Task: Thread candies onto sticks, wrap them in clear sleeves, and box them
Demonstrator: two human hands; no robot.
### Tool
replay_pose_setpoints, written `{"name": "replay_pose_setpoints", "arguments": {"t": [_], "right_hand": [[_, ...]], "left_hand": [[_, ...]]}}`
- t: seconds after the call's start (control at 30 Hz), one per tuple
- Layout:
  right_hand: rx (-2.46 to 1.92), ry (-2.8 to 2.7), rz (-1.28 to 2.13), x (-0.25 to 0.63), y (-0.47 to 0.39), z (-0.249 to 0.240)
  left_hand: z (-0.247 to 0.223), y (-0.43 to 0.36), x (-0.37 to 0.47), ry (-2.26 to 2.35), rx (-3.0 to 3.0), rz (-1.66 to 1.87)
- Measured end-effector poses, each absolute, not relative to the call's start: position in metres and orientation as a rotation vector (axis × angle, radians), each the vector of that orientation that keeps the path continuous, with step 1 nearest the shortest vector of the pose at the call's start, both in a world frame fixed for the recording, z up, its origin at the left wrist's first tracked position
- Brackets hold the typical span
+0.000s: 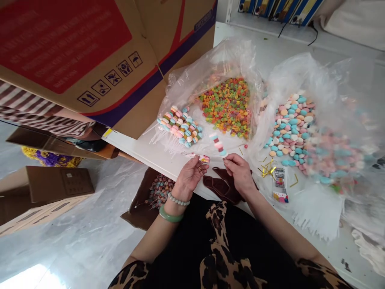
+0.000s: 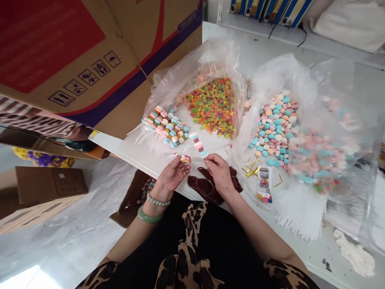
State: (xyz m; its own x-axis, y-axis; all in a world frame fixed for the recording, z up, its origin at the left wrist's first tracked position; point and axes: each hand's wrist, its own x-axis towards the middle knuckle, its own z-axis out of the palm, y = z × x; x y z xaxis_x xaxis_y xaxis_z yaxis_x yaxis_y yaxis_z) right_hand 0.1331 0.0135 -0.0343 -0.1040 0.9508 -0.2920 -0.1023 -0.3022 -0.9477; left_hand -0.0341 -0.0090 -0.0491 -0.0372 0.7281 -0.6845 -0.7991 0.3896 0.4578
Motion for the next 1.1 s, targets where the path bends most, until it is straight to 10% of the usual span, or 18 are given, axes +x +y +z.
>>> {"name": "replay_pose_setpoints", "arguments": {"t": [0.67, 1.1], "right_hand": [[-1.258, -2.042, 0.625, 0.155, -0.017, -0.034], [-1.339, -1.867, 1.264, 0.166, -0.004, -0.036]], "left_hand": [[-0.039, -0.003, -0.040, 0.858, -0.184, 1.396], [-0.059, -0.007, -0.070, 0.931, 0.248, 1.461]]}}
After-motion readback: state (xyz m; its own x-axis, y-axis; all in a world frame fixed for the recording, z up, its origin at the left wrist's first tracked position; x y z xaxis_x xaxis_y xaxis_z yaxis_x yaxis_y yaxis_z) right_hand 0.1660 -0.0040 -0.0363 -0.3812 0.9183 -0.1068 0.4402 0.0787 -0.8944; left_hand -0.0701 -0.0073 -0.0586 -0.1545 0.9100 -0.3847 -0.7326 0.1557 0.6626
